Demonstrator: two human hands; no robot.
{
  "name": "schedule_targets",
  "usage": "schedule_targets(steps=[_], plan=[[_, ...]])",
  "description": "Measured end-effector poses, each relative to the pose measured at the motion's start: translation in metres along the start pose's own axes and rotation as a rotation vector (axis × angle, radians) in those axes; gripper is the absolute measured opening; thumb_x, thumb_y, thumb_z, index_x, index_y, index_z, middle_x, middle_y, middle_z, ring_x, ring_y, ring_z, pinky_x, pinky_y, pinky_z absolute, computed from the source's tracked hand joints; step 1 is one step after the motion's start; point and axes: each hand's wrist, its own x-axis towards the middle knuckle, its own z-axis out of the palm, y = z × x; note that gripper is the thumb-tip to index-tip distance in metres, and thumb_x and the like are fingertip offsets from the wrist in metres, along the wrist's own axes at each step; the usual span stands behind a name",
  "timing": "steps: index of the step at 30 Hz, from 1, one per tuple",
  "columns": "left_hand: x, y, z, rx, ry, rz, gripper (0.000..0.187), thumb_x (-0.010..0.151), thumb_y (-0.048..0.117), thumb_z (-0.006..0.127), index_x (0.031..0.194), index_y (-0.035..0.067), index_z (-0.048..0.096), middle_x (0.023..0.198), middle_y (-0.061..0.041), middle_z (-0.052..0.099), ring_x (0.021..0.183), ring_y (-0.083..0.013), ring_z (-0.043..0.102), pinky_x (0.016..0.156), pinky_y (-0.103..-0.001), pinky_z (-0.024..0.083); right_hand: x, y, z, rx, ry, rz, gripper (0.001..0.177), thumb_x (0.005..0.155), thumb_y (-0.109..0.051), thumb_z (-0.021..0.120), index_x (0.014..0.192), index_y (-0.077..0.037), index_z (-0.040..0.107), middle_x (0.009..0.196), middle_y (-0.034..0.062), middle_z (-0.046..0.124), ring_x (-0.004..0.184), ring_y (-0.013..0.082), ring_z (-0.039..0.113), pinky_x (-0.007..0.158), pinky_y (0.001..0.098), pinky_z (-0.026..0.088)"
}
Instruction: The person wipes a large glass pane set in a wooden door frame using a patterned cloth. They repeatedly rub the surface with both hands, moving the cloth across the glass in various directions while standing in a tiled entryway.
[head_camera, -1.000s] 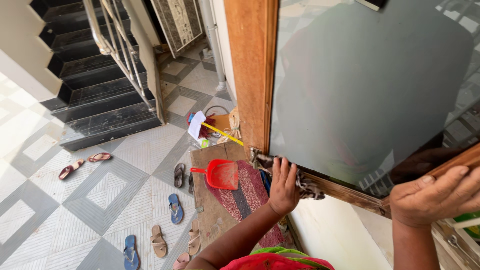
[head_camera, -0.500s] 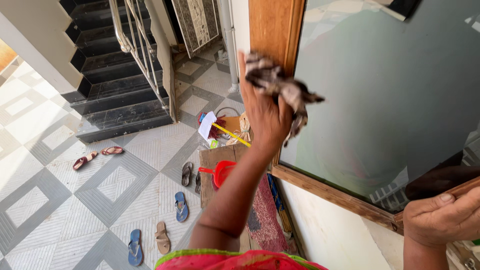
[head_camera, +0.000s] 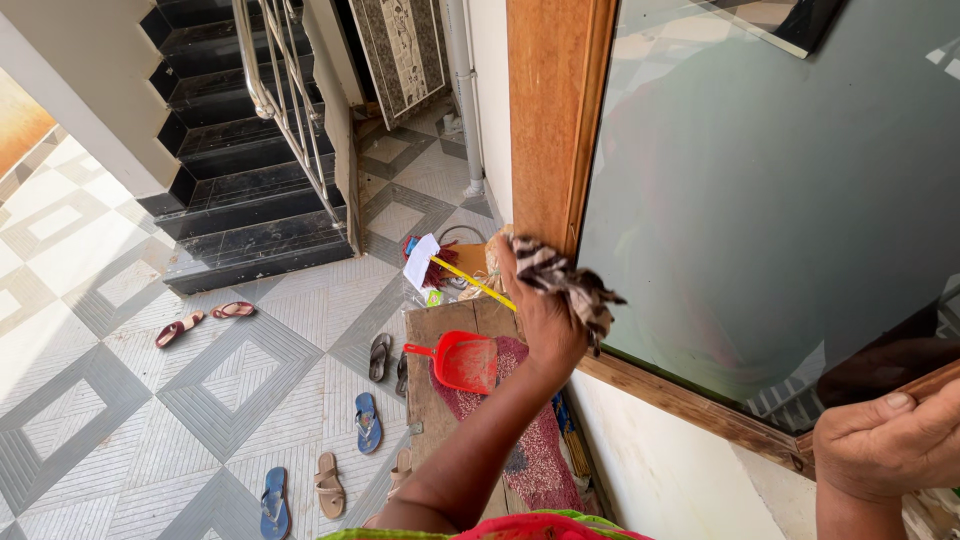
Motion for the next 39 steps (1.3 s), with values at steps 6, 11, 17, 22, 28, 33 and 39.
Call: schedule_targets(steps=[6,11,17,22,28,33,39], plan=[[0.124,0.041,-0.005,0.021,0.047,0.219,0.040,0.100,0.029,0.060,0.134,0.009,0.059,0.166,-0.035,0.019,0.156,-0.0517,0.019,0.130,-0.054,0.024,-0.033,0.020,0.013,-0.097,-0.040,0.016,0.052,0.116,-0.007,0.036,0.160,0.020,0.030,0.161,0.0388,0.041,0.155,0.0466,0.045,0.131,0.0537,0.040],[0.208,0.086,-0.002,0.013,0.109,0.209,0.036,0.101,0.019,0.055,0.131,0.000,0.050,0.154,-0.030,0.031,0.150,-0.0520,0.026,0.126,-0.055,0.022,-0.051,0.032,0.018,-0.142,-0.035,0.006,0.052,0.116,-0.009,0.037,0.160,0.019,0.033,0.161,0.0385,0.042,0.153,0.0482,0.046,0.123,0.0578,0.039],[0.167,0.082,-0.005,0.062,0.143,0.280,0.036,0.105,0.012,0.052,0.139,0.005,0.047,0.165,-0.027,0.019,0.154,-0.0521,0.015,0.130,-0.055,0.017,-0.061,0.029,0.021,-0.170,-0.055,0.017,0.052,0.117,-0.010,0.037,0.162,0.017,0.033,0.162,0.0376,0.043,0.151,0.0488,0.046,0.118,0.0591,0.038],[0.086,0.042,0.005,0.098,0.040,0.145,0.039,0.097,0.014,0.049,0.133,0.006,0.060,0.170,-0.031,0.019,0.157,-0.0588,0.013,0.130,-0.065,0.016,-0.060,0.028,0.020,-0.172,-0.044,0.012,0.053,0.114,-0.008,0.035,0.162,0.017,0.033,0.162,0.0389,0.041,0.152,0.0506,0.042,0.119,0.0610,0.037],[-0.021,0.008,0.029,0.204,-0.200,0.087,0.049,0.101,0.031,0.046,0.142,0.005,0.053,0.163,-0.038,0.018,0.151,-0.0668,0.008,0.123,-0.072,0.010,-0.060,0.027,0.023,-0.143,-0.026,0.032,0.057,0.112,-0.012,0.036,0.163,0.013,0.032,0.166,0.0369,0.034,0.152,0.0539,0.031,0.124,0.0662,0.033],[-0.024,0.021,0.040,0.194,-0.245,0.185,0.049,0.106,0.039,0.038,0.146,0.017,0.055,0.164,-0.042,0.013,0.150,-0.0674,0.002,0.125,-0.071,0.005,-0.058,0.028,0.024,-0.177,-0.058,0.014,0.052,0.118,-0.013,0.037,0.164,0.011,0.030,0.168,0.0346,0.027,0.156,0.0536,0.019,0.125,0.0687,0.027],[0.105,0.081,0.034,0.263,-0.198,0.362,0.055,0.100,0.042,0.049,0.143,0.008,0.058,0.167,-0.028,0.020,0.157,-0.0563,0.009,0.132,-0.063,0.012,-0.062,0.029,0.026,-0.179,-0.081,0.037,0.053,0.119,-0.019,0.035,0.165,0.007,0.029,0.171,0.0299,0.025,0.158,0.0494,0.009,0.127,0.0693,0.025]])
